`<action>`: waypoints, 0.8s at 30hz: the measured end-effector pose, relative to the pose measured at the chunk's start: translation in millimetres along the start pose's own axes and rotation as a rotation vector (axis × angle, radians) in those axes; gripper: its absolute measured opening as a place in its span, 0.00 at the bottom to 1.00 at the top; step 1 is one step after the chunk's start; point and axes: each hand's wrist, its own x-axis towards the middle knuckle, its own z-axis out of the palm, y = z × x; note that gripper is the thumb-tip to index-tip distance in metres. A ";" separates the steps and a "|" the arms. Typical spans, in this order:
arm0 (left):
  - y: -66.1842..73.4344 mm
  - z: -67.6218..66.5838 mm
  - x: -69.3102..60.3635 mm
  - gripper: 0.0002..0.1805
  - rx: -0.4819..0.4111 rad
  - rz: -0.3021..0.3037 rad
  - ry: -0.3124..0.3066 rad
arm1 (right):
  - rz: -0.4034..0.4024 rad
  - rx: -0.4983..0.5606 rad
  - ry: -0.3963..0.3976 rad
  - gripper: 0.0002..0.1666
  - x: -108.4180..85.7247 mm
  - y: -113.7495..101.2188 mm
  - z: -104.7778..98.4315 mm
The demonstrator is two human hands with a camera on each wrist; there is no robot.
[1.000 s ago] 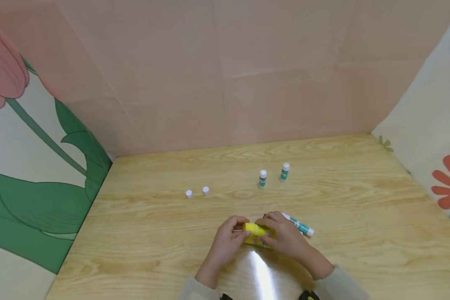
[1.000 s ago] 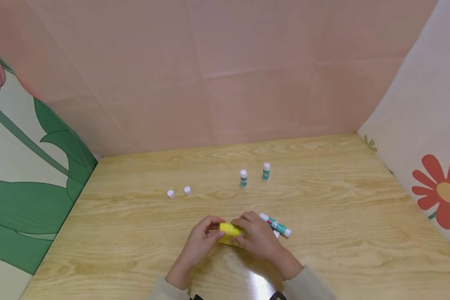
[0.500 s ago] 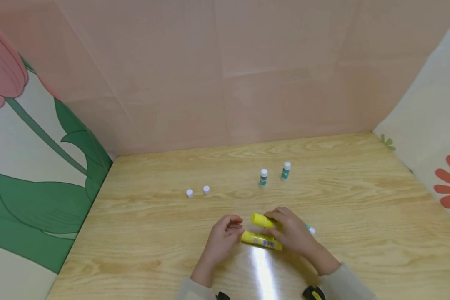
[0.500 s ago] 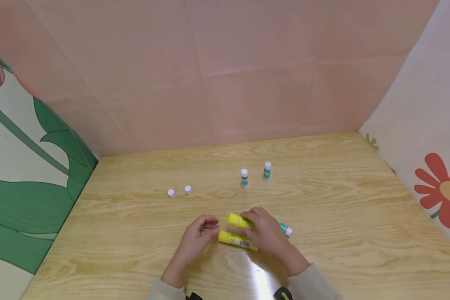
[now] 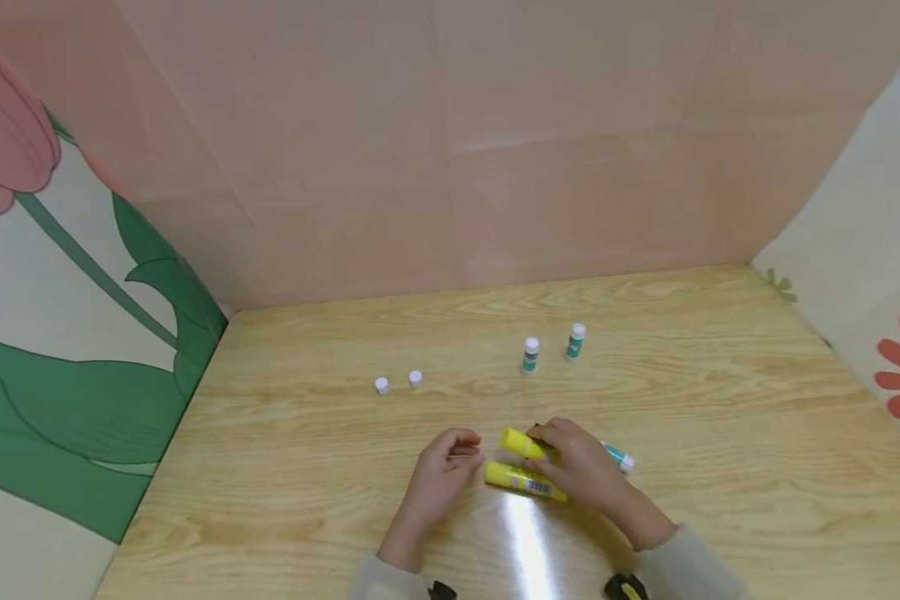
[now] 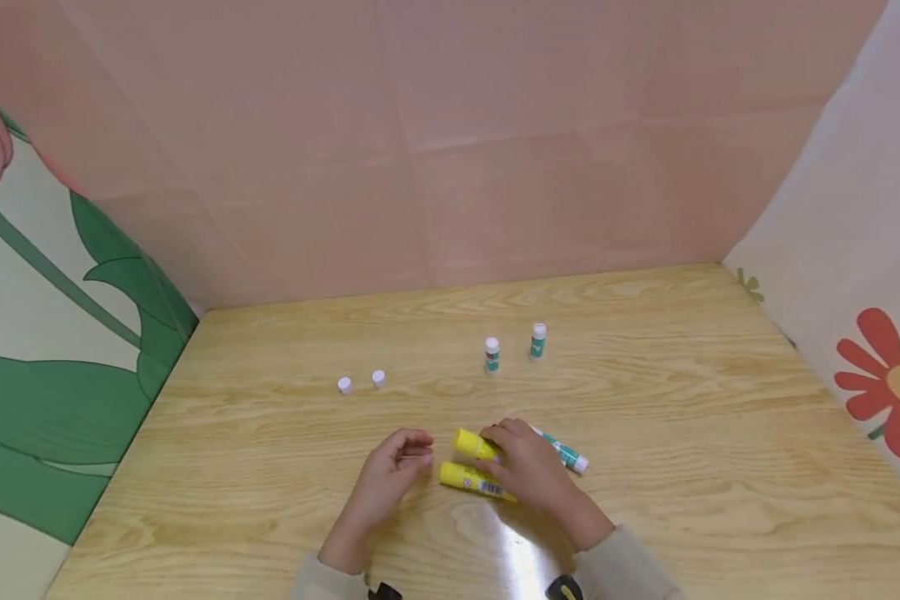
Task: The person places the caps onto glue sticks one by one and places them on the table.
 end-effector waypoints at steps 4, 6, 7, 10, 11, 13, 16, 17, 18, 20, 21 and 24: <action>1.3 -3.2 -0.8 0.14 0.020 0.007 0.011 | -0.017 -0.031 -0.015 0.19 2.2 1.0 3.4; 2.1 -4.4 -1.0 0.14 0.021 0.003 0.018 | -0.023 -0.051 -0.027 0.19 3.5 0.6 4.6; 2.3 -4.9 -1.1 0.14 0.018 0.002 0.021 | -0.025 -0.061 -0.035 0.19 4.0 0.2 5.1; 2.1 -6.2 -1.0 0.13 0.008 0.004 0.032 | -0.025 -0.083 -0.057 0.20 6.0 -1.2 6.5; 1.8 -6.6 -1.0 0.13 0.003 0.006 0.035 | -0.027 -0.089 -0.064 0.20 6.7 -1.6 6.7; 1.3 -7.5 -1.1 0.13 -0.005 0.003 0.038 | -0.027 -0.100 -0.076 0.20 8.0 -2.3 7.5; 0.2 -9.0 -1.3 0.13 -0.004 -0.005 0.043 | -0.030 -0.113 -0.091 0.20 10.2 -3.1 9.2; -0.4 -9.5 -1.1 0.13 -0.004 -0.005 0.045 | -0.036 -0.117 -0.095 0.20 11.3 -3.3 9.8; -0.7 -10.0 -0.9 0.13 -0.002 -0.007 0.047 | -0.040 -0.122 -0.100 0.20 12.1 -3.5 10.7; -1.9 -11.0 0.2 0.13 0.002 -0.009 0.052 | -0.064 -0.129 -0.109 0.19 14.1 -4.0 12.3; -2.1 -11.6 0.6 0.13 0.004 -0.016 0.054 | -0.076 -0.132 -0.113 0.19 15.1 -4.4 13.0; -3.6 -12.0 1.8 0.12 0.004 -0.021 0.059 | -0.104 -0.144 -0.126 0.18 16.4 -5.5 14.9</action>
